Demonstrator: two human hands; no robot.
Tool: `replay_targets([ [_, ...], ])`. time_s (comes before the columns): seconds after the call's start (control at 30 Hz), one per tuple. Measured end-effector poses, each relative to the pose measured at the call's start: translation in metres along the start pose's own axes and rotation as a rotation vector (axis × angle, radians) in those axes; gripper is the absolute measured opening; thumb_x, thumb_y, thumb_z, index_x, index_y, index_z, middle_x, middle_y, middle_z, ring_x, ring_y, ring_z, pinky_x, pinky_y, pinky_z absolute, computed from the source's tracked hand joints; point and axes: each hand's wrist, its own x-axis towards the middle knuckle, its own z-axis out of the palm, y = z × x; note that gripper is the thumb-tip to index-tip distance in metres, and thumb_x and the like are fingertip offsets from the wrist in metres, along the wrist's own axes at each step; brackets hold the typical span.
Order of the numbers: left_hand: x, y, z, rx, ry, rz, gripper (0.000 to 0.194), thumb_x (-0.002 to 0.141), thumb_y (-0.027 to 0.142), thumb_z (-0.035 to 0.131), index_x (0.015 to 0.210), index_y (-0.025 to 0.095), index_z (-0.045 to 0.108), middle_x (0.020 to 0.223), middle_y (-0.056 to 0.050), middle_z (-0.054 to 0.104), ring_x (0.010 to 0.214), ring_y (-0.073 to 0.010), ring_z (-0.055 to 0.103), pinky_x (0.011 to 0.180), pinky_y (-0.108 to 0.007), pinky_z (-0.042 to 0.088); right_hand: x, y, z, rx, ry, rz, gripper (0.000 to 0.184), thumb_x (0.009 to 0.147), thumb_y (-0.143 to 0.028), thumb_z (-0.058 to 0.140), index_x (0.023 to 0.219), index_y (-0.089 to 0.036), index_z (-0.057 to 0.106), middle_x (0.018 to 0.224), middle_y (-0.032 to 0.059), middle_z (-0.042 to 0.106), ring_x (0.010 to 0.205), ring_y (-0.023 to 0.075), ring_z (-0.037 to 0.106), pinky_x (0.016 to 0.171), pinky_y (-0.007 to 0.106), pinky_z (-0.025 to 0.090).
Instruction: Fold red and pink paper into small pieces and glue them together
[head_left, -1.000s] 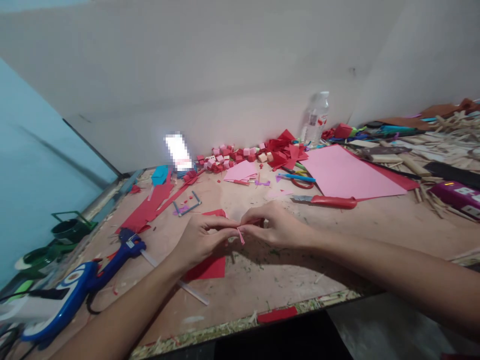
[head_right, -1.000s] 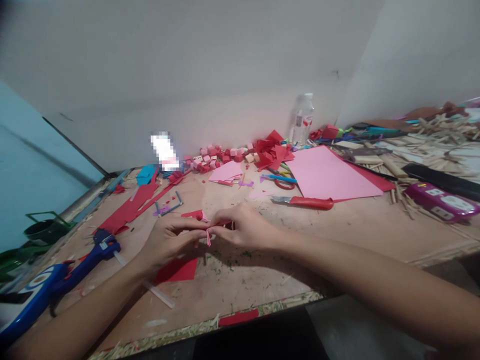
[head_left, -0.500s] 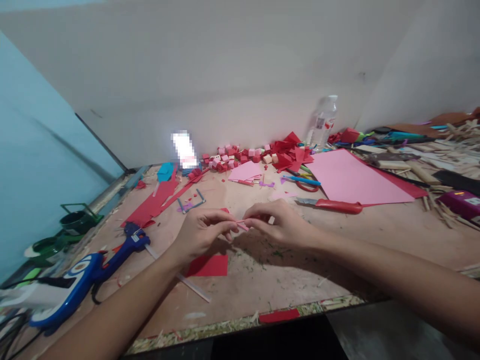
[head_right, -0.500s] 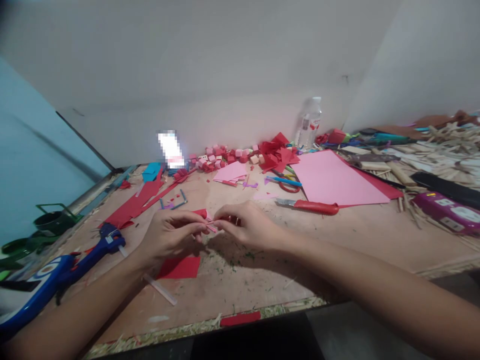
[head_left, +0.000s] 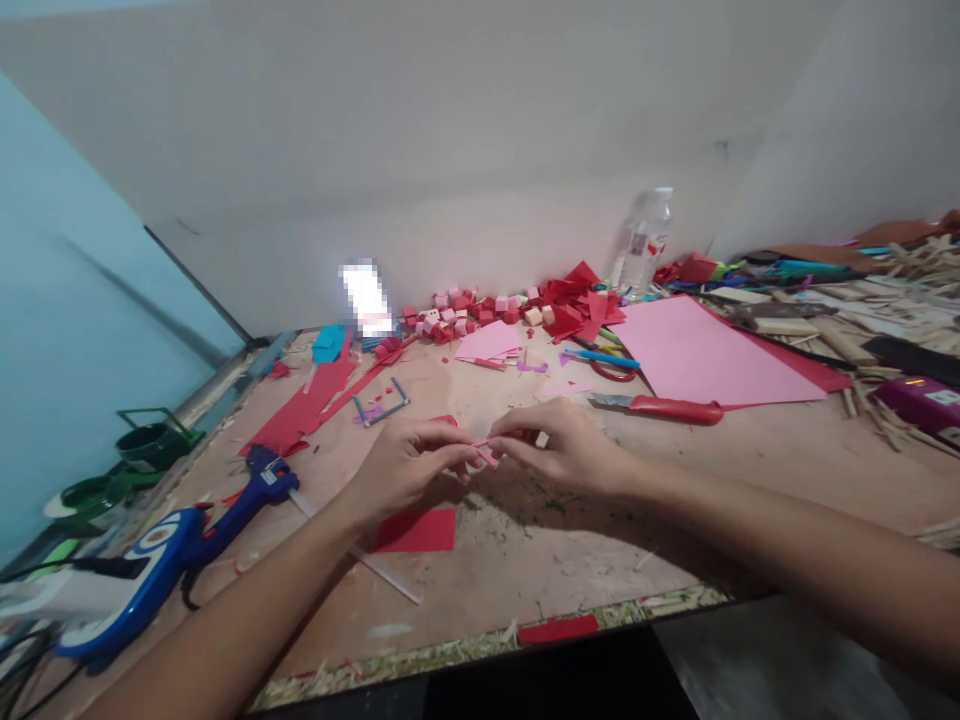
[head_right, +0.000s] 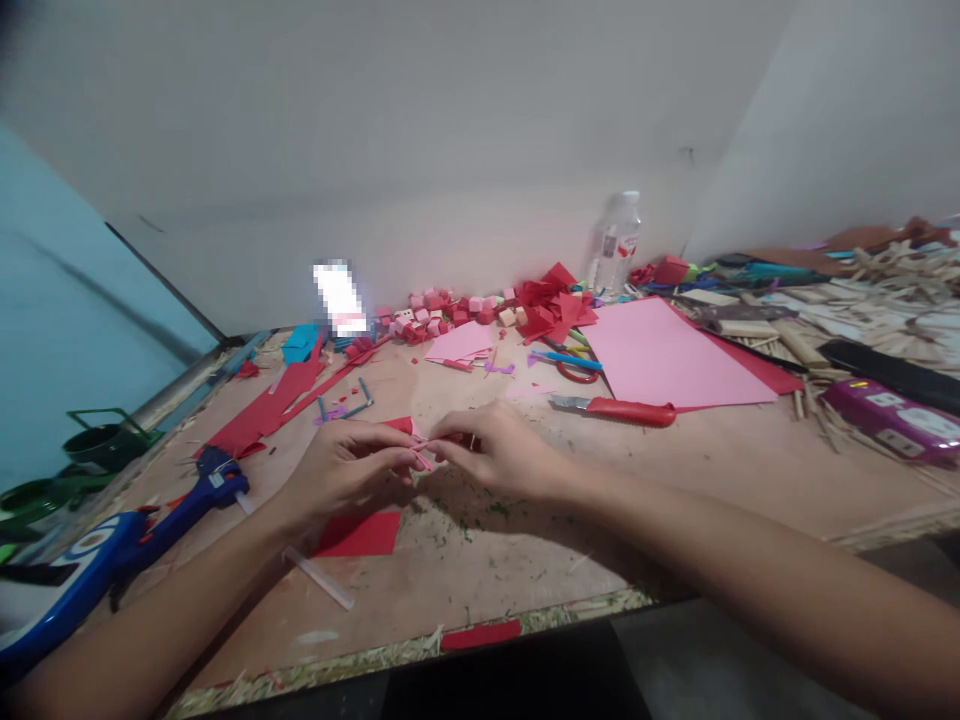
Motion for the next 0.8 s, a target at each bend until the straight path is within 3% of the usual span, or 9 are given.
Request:
replay_targets([
  [0.17, -0.0039, 0.0012, 0.0006, 0.102, 0.062, 0.085, 0.018, 0.088, 0.027, 0.071, 0.081, 0.016, 0.083, 0.07, -0.006, 0.077, 0.06, -0.0166, 0.07, 0.055, -0.024, 0.058, 0.0004, -0.0039, 0.0032, 0.045, 0.018, 0.043, 0.019, 0.097, -0.023, 0.06, 0.091, -0.015, 0.076, 0.078, 0.0037, 0.075, 0.066, 0.0128, 0.063, 0.06, 0.023, 0.045],
  [0.43, -0.0009, 0.0003, -0.005, 0.188, 0.005, 0.179, 0.015, 0.088, 0.027, 0.073, 0.084, 0.019, 0.085, 0.077, -0.006, 0.079, 0.07, -0.0181, 0.072, 0.065, -0.026, 0.058, -0.0002, -0.0039, -0.0007, 0.058, -0.013, 0.057, 0.018, 0.096, -0.024, 0.061, 0.092, -0.015, 0.076, 0.076, 0.0031, 0.074, 0.063, 0.0127, 0.06, 0.061, 0.024, 0.046],
  [0.6, 0.0016, 0.001, -0.0087, 0.072, -0.112, 0.116, 0.026, 0.09, 0.036, 0.07, 0.085, 0.015, 0.085, 0.082, -0.011, 0.08, 0.075, -0.0217, 0.073, 0.067, -0.029, 0.058, -0.0018, -0.004, -0.0004, 0.029, -0.027, 0.027, 0.017, 0.096, -0.023, 0.063, 0.092, -0.016, 0.077, 0.077, 0.0031, 0.075, 0.065, 0.0128, 0.063, 0.063, 0.024, 0.047],
  [0.8, 0.0021, -0.0037, -0.0007, -0.182, -0.069, 0.015, 0.013, 0.077, 0.029, 0.085, 0.081, 0.016, 0.083, 0.079, -0.008, 0.079, 0.072, -0.0195, 0.073, 0.067, -0.028, 0.059, -0.0033, -0.0034, 0.002, -0.003, 0.011, -0.008, 0.016, 0.096, -0.024, 0.062, 0.094, -0.017, 0.077, 0.076, 0.0024, 0.075, 0.064, 0.0123, 0.064, 0.062, 0.023, 0.047],
])
